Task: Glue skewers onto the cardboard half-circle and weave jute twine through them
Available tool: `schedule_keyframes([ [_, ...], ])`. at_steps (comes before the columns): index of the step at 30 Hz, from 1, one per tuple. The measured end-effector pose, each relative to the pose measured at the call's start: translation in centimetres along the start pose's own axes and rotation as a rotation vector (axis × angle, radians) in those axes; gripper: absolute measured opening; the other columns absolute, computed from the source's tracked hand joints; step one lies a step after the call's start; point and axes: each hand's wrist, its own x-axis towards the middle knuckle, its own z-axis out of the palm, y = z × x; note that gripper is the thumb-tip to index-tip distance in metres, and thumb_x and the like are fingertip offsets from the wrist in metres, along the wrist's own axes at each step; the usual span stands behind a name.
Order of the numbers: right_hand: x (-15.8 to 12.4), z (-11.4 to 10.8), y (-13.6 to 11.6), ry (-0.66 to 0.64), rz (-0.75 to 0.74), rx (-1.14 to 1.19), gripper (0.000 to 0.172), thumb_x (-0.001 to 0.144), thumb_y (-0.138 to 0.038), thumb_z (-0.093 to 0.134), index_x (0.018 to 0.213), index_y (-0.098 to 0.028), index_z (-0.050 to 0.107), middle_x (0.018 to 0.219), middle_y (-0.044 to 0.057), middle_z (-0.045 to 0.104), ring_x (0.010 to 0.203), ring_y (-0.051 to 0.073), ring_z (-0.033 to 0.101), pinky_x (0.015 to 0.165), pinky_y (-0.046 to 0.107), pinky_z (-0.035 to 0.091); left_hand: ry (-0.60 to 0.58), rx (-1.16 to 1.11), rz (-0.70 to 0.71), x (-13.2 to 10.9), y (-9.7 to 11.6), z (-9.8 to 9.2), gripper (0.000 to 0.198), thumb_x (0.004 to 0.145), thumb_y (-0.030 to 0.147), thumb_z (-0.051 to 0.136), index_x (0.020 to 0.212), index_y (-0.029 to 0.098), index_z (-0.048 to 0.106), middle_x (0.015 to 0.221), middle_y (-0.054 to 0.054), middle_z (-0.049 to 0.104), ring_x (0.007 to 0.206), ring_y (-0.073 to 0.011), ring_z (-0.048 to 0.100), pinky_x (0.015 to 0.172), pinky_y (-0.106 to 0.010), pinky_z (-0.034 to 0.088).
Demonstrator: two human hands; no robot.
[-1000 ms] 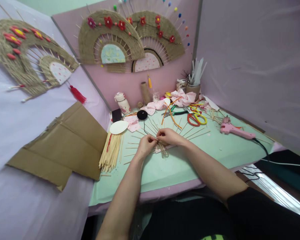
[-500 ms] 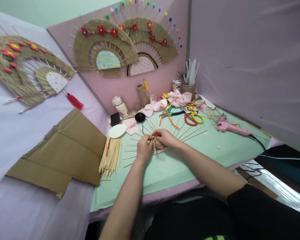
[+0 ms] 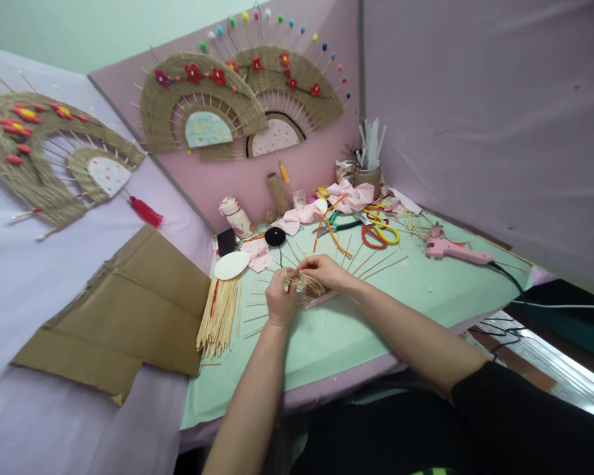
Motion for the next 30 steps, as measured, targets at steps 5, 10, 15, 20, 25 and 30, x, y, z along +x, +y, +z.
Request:
schedule_keyframes([
  [5,-0.1,0.2,-0.1,0.113,-0.177,-0.264,0.009,0.074,-0.020,0.056,0.071,-0.015,0.062,0.068,-0.001,0.061,0.066,0.011,0.054,0.065,0.022,0.041,0.029,-0.037,-0.022,0.1,-0.4,0.0,0.010,0.084,0.018,0.050,0.083,0.022,0.059,0.088,-0.005,0.064,0.088,-0.0188,0.060,0.085,-0.031,0.045],
  [10,0.0,0.0,-0.1,0.262,-0.214,-0.476,0.007,0.070,-0.014,0.054,0.063,-0.017,0.055,0.065,-0.002,0.056,0.066,0.011,0.050,0.064,0.022,0.035,0.062,-0.023,-0.092,0.5,0.0,-0.1,0.013,0.082,0.015,0.048,0.078,0.022,0.057,0.080,-0.004,0.060,0.082,-0.0187,0.056,0.081,-0.030,0.044],
  [15,0.1,0.1,0.2,0.334,-0.180,-0.519,0.009,0.070,-0.017,0.054,0.062,-0.018,0.050,0.064,-0.002,0.053,0.065,0.012,0.047,0.062,0.023,0.032,0.024,-0.022,-0.115,0.6,0.8,0.2,0.013,0.080,0.012,0.047,0.075,0.022,0.054,0.079,-0.003,0.058,0.082,-0.0186,0.054,0.079,-0.030,0.043],
  [20,0.3,0.5,0.4,0.361,-0.158,-0.503,0.010,0.069,-0.018,0.053,0.060,-0.019,0.048,0.062,-0.003,0.052,0.064,0.012,0.046,0.062,0.023,0.031,0.007,-0.031,-0.145,0.5,1.1,0.3,0.013,0.079,0.012,0.047,0.073,0.022,0.053,0.077,-0.002,0.057,0.079,-0.0181,0.054,0.077,-0.029,0.042],
  [25,0.5,0.4,0.1,0.316,-0.064,-0.255,0.010,0.067,-0.022,0.053,0.059,-0.019,0.049,0.058,-0.004,0.048,0.060,0.011,0.043,0.058,0.023,0.032,0.044,-0.111,-0.202,0.4,1.0,0.1,0.009,0.080,0.017,0.050,0.074,0.021,0.055,0.078,-0.002,0.059,0.079,-0.0168,0.054,0.077,-0.028,0.042],
  [30,0.3,-0.3,-0.5,0.050,0.101,0.228,0.012,0.064,-0.030,0.056,0.064,-0.019,0.050,0.053,-0.007,0.041,0.050,0.008,0.036,0.047,0.022,0.027,0.064,-0.416,-0.489,0.6,0.5,0.3,0.012,0.079,0.031,0.056,0.079,0.019,0.053,0.080,-0.002,0.059,0.076,-0.0140,0.057,0.073,-0.026,0.046],
])
